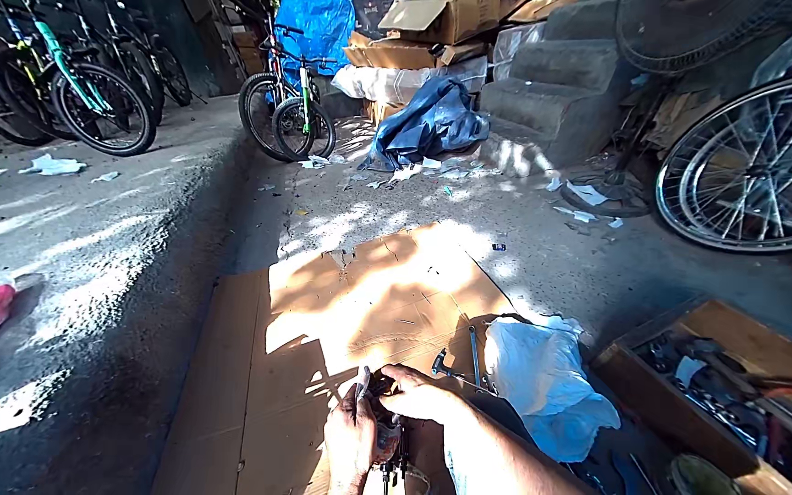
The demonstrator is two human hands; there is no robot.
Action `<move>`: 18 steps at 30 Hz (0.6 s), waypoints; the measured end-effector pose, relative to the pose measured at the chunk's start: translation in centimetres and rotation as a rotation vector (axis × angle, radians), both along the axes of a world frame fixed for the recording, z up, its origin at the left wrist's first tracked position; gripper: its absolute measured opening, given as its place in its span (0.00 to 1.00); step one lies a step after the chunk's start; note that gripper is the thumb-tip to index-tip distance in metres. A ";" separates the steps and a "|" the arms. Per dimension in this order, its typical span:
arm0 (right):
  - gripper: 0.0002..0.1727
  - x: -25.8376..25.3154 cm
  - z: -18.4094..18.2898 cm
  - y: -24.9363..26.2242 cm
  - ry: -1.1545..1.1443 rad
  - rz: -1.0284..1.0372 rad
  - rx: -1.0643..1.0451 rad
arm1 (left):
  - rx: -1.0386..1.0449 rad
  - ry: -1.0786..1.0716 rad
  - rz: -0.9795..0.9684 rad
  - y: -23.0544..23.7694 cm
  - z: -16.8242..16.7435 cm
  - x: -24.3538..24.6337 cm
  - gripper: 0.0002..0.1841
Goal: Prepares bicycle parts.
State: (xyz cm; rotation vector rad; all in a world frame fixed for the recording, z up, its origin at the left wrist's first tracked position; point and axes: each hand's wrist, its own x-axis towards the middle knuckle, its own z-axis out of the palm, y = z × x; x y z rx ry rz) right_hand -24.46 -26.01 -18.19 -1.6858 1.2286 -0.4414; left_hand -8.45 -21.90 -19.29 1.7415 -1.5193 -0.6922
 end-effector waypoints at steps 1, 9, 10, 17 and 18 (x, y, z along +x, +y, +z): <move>0.27 0.0 0.1 0.0 -0.076 0.009 0.015 | -0.050 -0.020 -0.025 0.0 -0.1 0.3 0.21; 0.39 0.3 0.5 1.1 0.028 0.096 -0.116 | -0.313 0.116 -0.086 0.1 0.0 1.3 0.14; 0.39 0.4 0.6 1.4 0.095 0.100 -0.147 | -0.252 0.165 -0.076 0.0 0.0 1.3 0.15; 0.29 1.8 0.5 2.5 0.118 -0.070 -0.358 | 0.045 0.593 0.217 -0.9 0.2 0.7 0.19; 0.29 1.9 0.7 2.6 0.146 -0.074 -0.357 | 0.052 0.606 0.205 -0.8 0.3 0.5 0.19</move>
